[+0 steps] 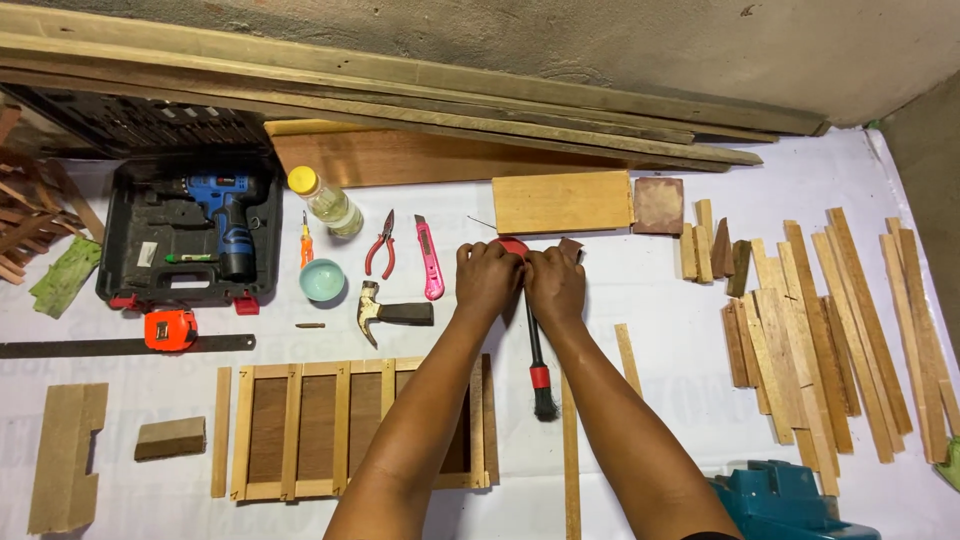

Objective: The person assembles a wooden frame on a workbench. They measure a wood slat with a tape measure and ruler, position thin wooden slats across a rectangular frame, and hammer nails to fasten the slats in place, working on the joints one at a time.

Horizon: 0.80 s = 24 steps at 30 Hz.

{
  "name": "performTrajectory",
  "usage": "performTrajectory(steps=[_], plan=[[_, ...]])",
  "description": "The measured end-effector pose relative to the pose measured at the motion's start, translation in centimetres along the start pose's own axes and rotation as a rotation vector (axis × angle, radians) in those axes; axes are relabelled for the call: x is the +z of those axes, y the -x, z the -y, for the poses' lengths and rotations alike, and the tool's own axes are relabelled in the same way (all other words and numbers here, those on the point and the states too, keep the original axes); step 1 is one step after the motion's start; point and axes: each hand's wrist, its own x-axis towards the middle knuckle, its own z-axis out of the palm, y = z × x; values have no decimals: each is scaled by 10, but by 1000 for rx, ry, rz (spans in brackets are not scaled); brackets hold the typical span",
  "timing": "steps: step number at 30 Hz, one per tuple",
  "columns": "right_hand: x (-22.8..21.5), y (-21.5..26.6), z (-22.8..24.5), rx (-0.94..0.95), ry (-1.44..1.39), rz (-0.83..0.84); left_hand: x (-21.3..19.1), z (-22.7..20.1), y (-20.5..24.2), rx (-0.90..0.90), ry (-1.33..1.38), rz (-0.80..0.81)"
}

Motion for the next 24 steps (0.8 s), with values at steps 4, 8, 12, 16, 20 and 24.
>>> performTrajectory(steps=[4, 8, 12, 16, 20, 24], plan=[[2, -3, 0, 9, 15, 23, 7, 1, -4, -14, 2, 9], [8, -8, -3, 19, 75, 17, 8, 1, -8, 6, -55, -12], [5, -11, 3, 1, 62, 3, 17, 9, -7, 56, -174, -60], [7, -14, 3, 22, 64, 43, 22, 15, -9, 99, -241, -62], [2, -14, 7, 10, -20, 44, 18, 20, -9, 82, -242, -12], [4, -8, 7, 24, -221, -67, -6, 17, -8, -58, 133, -69]])
